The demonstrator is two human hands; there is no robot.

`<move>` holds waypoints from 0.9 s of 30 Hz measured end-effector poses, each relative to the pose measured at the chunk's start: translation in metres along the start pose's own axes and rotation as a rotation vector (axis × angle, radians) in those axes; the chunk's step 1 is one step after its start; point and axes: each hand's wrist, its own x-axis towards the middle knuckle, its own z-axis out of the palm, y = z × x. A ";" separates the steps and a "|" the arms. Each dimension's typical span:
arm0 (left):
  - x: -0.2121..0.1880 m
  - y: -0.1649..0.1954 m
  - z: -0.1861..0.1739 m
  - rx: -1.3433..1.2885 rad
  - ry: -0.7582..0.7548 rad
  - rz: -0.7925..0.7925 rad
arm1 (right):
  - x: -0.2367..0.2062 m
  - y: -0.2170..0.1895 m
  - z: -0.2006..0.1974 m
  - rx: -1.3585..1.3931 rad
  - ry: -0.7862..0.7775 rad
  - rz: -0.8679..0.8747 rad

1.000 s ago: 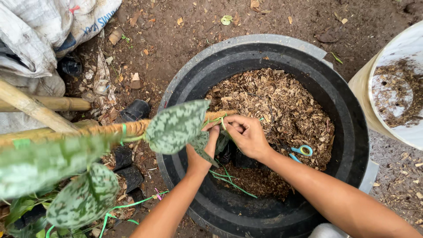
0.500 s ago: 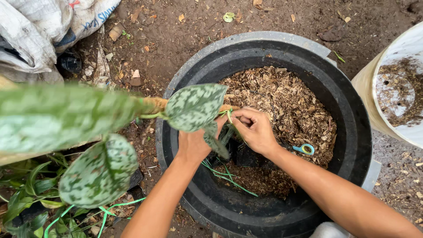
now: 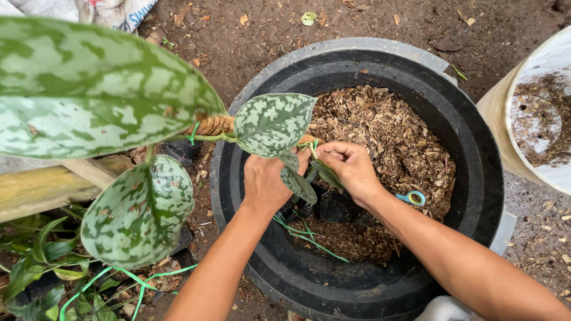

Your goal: The person ties a potted plant to a vertical stake using green plastic ties. They wrap the ties around the stem and stake, then use scissors to trim the excess. The person repeats this process at multiple points along the stem.

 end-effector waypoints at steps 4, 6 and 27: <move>-0.003 -0.005 0.006 0.256 -0.023 0.189 | 0.006 -0.009 -0.007 0.123 -0.059 0.216; -0.003 -0.008 0.005 0.258 -0.047 0.206 | 0.008 -0.012 -0.009 0.107 -0.098 0.225; -0.001 -0.017 -0.003 0.050 -0.018 0.191 | 0.001 -0.015 -0.006 0.001 -0.141 0.106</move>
